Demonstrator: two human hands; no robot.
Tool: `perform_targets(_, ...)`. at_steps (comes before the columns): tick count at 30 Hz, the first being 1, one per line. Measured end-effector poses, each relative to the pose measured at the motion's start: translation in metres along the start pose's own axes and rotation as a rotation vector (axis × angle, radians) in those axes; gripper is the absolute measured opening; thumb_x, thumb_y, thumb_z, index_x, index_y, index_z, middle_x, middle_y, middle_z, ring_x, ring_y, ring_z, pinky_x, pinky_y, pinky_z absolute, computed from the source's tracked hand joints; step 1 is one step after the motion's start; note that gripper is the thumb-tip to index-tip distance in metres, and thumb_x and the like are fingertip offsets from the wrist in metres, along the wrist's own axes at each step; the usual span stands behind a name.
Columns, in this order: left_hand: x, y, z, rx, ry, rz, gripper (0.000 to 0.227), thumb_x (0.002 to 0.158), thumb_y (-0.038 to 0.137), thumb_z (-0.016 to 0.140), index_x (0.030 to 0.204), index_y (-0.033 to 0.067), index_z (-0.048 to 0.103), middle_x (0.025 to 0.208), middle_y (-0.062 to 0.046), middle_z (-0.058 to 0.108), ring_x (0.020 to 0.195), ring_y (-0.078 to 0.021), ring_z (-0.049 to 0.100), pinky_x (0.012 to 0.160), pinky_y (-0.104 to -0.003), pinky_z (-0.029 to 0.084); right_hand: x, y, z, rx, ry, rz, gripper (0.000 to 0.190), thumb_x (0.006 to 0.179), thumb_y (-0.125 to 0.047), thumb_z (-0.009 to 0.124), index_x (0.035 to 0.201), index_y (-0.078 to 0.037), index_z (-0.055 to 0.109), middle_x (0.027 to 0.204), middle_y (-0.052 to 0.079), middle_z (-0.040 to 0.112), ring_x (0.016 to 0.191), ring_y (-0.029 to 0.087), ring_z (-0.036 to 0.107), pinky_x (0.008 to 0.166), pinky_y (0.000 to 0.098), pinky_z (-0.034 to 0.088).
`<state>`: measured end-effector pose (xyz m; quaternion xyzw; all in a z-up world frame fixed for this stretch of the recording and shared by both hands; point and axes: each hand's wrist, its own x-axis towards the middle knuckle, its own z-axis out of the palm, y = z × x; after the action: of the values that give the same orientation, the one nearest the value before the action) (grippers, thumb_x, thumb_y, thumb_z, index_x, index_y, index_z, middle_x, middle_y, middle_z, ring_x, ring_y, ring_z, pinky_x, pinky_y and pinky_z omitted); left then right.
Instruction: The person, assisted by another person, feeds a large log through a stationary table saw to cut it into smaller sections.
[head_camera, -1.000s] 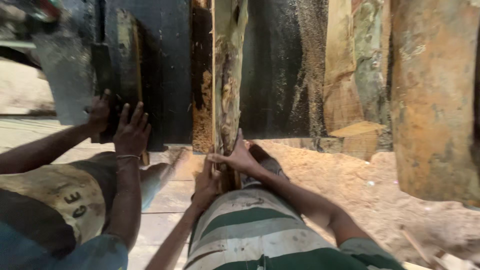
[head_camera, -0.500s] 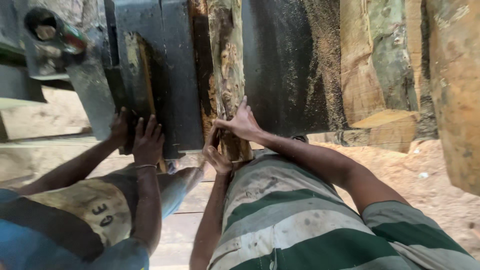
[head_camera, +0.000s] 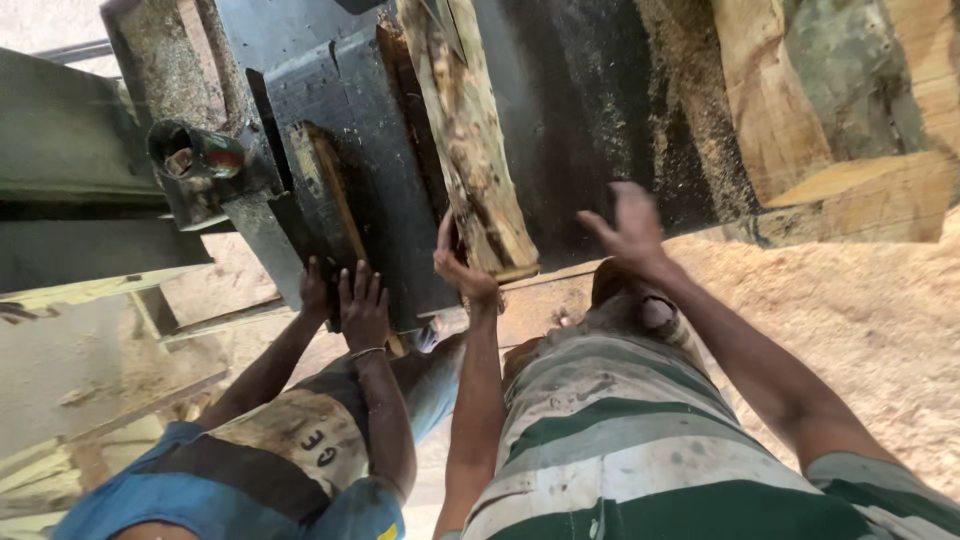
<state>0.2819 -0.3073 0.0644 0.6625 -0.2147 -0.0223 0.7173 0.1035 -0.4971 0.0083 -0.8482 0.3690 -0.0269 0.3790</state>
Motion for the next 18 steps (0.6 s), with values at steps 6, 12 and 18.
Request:
perform_targets(6,0.046,-0.016,0.023,-0.049,0.042,-0.016,0.078,0.113,0.056,0.024,0.132,-0.0100,0.062,0.126,-0.022,0.069,0.119,-0.0321,0.068,0.106,-0.047,0.056,-0.019,0.062,0.002,-0.066,0.076,0.006,0.080,0.101,-0.052,0.061,0.150,0.009,0.043,0.155,0.027,0.042,0.141,0.044,0.044,0.116,0.0539,0.040)
perform_targets(12,0.096,-0.034,0.044,-0.225,0.055,-0.097,0.085,0.108,0.064,0.031,0.132,-0.0120,0.061,0.123,-0.025,0.069,0.113,-0.0325,0.070,0.100,-0.048,0.059,-0.029,0.056,0.005,-0.159,-0.002,0.004,0.079,0.099,-0.052,0.063,0.147,0.007,0.045,0.159,0.028,0.037,0.144,0.045,0.040,0.116,0.0552,0.038)
perform_targets(18,0.142,-0.066,0.061,-0.175,0.137,-0.148,0.078,0.102,0.060,0.029,0.122,-0.0078,0.063,0.108,-0.027,0.071,0.096,-0.0374,0.076,0.084,-0.053,0.062,-0.072,0.050,-0.011,-0.044,-0.148,0.143,0.078,0.094,-0.052,0.062,0.146,0.004,0.046,0.158,0.027,0.039,0.140,0.044,0.044,0.112,0.0529,0.040)
